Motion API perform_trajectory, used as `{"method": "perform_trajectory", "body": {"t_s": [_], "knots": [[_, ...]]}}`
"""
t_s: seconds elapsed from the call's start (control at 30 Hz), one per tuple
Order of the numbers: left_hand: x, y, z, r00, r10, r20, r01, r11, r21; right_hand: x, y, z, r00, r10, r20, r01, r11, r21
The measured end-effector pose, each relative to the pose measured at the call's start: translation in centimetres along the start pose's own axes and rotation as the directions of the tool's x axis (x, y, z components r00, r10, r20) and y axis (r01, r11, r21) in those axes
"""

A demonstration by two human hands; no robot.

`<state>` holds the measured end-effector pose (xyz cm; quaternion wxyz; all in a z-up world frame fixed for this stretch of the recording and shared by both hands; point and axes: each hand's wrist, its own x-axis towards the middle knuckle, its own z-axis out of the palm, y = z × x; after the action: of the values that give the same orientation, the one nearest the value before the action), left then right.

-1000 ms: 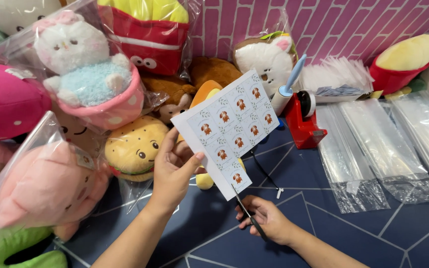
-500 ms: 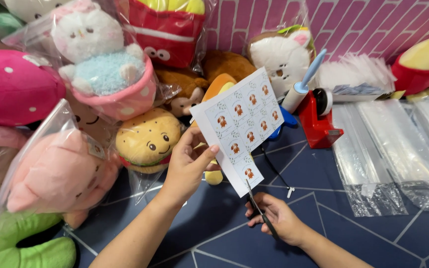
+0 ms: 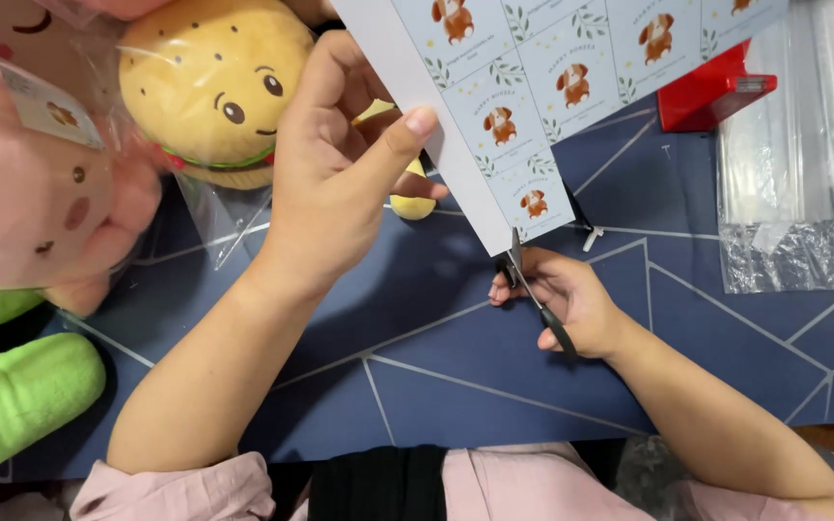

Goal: The person cuts a tag from a printed sheet using scissors, attaches it to a pizza-shaped plush toy using a tagging gun, and then prepares a plastic bag for the toy.

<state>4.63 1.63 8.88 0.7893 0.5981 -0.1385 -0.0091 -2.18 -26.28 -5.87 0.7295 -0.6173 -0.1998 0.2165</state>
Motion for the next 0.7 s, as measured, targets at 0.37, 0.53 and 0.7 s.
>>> {"method": "perform_trajectory", "body": {"t_s": [0.37, 0.53, 0.7], "knots": [[-0.19, 0.09, -0.32, 0.999, 0.017, -0.028, -0.015, 0.996, 0.092, -0.03, -0.74, 0.04, 0.992, -0.127, -0.018, 0.124, 0.983, -0.138], [-0.09, -0.11, -0.35, 0.999, 0.021, -0.025, -0.018, 0.995, 0.102, 0.14, -0.94, 0.15, 0.99, -0.141, -0.014, 0.137, 0.979, -0.153], [-0.12, -0.04, -0.22, 0.999, 0.021, -0.029, -0.018, 0.995, 0.103, 0.06, -0.97, 0.06, 0.992, -0.127, -0.012, 0.123, 0.979, -0.162]]}}
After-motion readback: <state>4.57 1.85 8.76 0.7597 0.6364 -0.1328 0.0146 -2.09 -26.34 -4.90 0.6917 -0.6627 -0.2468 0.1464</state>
